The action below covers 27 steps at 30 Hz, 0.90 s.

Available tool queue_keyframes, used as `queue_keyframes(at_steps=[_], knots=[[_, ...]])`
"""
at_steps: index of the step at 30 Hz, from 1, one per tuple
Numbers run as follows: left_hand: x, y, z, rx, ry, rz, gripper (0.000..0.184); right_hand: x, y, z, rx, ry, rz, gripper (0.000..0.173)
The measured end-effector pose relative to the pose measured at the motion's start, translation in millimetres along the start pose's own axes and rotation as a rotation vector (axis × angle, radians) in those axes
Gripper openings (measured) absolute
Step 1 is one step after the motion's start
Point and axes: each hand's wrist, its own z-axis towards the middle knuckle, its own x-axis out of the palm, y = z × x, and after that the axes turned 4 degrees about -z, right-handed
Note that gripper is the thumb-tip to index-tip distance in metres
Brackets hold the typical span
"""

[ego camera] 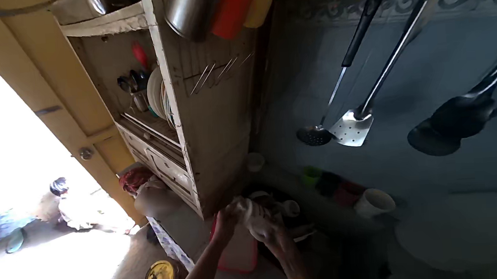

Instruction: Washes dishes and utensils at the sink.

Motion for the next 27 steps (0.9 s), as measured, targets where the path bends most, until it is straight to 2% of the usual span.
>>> queue_keyframes(at_steps=[2,6,9,12,17,20,24,25,27], knots=[[6.2,2.3,-9.6,-0.005,0.039,0.014,0.036,-4.1,-3.0,3.1,-0.006,-0.022,0.015,0.025],[9.7,-14.0,-2.6,0.069,0.139,0.06,0.035,-9.4,-22.6,3.7,-0.011,0.072,-0.035,0.026],[6.6,-4.8,19.8,-0.04,0.032,-0.082,0.025,-1.0,-25.4,0.2,-0.004,0.04,-0.03,0.023],[0.6,14.4,17.5,-0.1,-0.043,-0.172,0.025,2.7,-21.7,-1.2,0.011,-0.003,0.002,0.023],[6.0,8.1,-9.3,0.065,0.079,0.017,0.037,-8.1,-31.7,7.7,0.053,-0.003,0.087,0.029],[1.9,3.9,7.4,0.126,0.124,0.127,0.038,-9.1,-33.3,3.8,0.009,0.047,0.03,0.027],[-8.7,22.0,32.0,-0.171,-0.016,0.049,0.038,-6.3,-25.8,-6.6,-0.011,0.017,-0.02,0.024],[-12.7,35.0,33.3,-0.229,-0.009,0.149,0.039,-6.0,-22.6,-8.8,-0.012,0.002,-0.001,0.024],[-19.1,55.2,25.8,-0.295,0.171,0.554,0.043,-5.7,-16.6,-11.5,-0.025,-0.02,0.051,0.023]])
